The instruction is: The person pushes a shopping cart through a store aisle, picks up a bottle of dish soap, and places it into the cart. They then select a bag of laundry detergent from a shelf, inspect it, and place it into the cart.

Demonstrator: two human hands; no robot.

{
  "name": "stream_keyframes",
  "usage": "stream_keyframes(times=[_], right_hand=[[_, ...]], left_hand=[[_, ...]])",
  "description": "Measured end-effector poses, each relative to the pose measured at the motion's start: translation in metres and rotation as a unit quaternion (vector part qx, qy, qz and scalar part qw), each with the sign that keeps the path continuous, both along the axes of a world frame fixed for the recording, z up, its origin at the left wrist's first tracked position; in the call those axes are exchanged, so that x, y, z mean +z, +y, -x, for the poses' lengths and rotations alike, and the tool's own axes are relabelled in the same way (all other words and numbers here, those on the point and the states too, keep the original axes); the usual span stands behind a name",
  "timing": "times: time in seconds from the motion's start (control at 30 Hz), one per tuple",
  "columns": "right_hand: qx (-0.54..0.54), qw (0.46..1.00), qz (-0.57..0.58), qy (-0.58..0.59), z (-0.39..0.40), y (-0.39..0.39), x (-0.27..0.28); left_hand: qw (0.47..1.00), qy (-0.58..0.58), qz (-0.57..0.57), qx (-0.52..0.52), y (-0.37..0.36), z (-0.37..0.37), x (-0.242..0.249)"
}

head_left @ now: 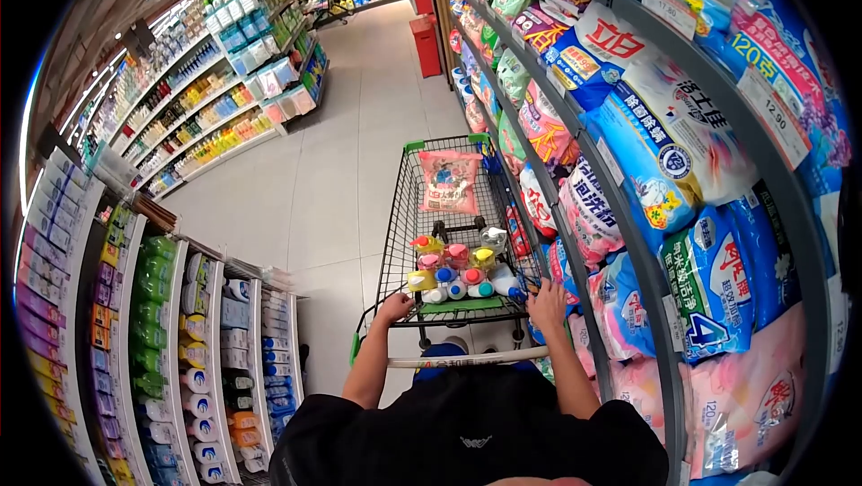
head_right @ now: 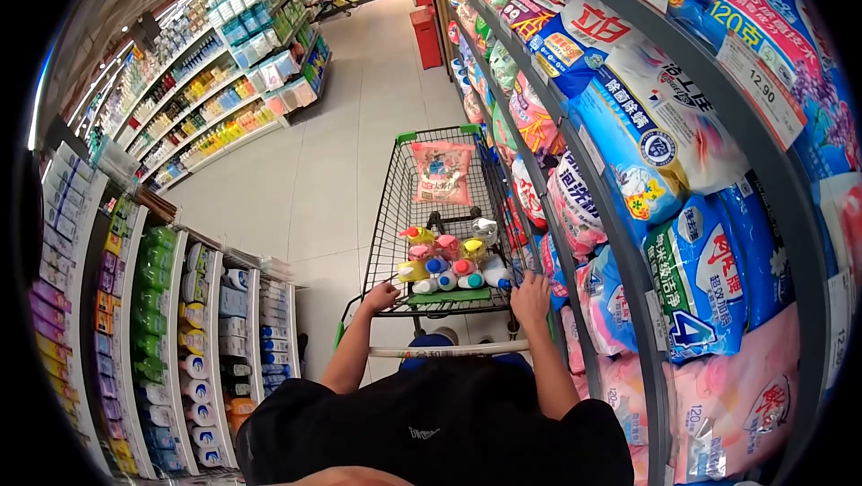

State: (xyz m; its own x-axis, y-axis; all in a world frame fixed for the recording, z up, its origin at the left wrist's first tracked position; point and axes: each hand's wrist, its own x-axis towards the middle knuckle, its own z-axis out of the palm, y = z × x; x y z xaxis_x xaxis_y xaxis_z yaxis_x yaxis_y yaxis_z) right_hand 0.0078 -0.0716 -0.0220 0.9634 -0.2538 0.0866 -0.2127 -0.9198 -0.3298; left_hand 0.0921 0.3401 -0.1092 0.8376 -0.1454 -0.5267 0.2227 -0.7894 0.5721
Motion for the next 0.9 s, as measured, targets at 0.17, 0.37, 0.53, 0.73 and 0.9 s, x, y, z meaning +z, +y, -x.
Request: stream_keyframes(times=[0.17,0.37,0.53,0.73,0.9], right_hand=[[0.013,0.986,0.023,0.162,-0.023,-0.004,-0.013],[0.017,0.984,0.017,0.174,-0.032,-0.009,-0.009],[0.007,0.982,0.020,0.189,-0.042,-0.007,-0.008],[0.021,0.983,0.012,0.184,-0.052,-0.011,-0.008],[0.029,0.987,0.016,0.155,-0.061,-0.016,-0.014]], left_hand=[[0.998,0.053,-0.012,-0.011,-0.013,-0.010,0.015],[0.995,0.099,0.020,-0.013,-0.016,-0.025,-0.004],[0.993,0.112,0.042,-0.010,-0.013,-0.033,-0.018],[0.994,0.103,0.029,-0.023,-0.016,-0.040,-0.015],[0.990,0.132,0.040,-0.024,-0.024,-0.048,-0.007]])
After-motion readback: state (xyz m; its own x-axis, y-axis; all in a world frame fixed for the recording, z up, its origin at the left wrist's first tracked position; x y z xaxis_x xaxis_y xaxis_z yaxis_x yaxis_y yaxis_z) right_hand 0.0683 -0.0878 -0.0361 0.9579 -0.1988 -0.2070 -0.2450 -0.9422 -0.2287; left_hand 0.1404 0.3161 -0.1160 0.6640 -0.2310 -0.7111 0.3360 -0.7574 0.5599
